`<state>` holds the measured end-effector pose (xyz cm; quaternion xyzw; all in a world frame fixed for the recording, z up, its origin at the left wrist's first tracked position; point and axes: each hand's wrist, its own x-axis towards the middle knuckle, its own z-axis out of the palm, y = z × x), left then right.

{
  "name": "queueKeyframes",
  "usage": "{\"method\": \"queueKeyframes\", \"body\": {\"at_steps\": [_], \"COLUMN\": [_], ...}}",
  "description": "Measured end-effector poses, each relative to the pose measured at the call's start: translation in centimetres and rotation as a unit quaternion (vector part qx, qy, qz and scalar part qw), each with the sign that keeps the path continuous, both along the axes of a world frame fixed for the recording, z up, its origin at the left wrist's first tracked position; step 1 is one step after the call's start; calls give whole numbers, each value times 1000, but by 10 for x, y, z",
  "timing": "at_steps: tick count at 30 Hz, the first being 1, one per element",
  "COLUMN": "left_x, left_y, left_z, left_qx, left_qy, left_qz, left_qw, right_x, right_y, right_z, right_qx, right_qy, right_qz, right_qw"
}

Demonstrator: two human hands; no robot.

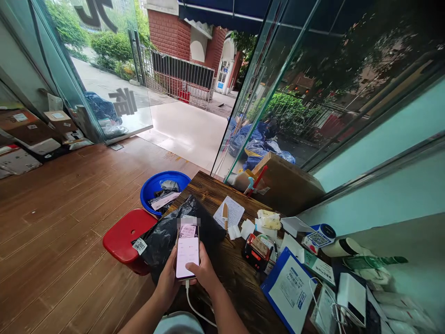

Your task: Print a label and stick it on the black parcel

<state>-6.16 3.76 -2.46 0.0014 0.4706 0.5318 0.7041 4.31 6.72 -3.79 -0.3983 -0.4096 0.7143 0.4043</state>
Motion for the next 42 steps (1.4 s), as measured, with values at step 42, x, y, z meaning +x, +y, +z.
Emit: {"method": "queueKeyframes", "body": {"at_steps": [42], "left_x": [54], "left_y": [-36], "left_z": [44], "left_qx": [68], "left_qy": [5], "left_qz": [-198], "left_qw": [978], "right_x": [53], "right_y": [-49], "right_z": [54], "right_qx": [-42], "right_qy": [-66], "right_qz": [-274], "right_qw": [958]}}
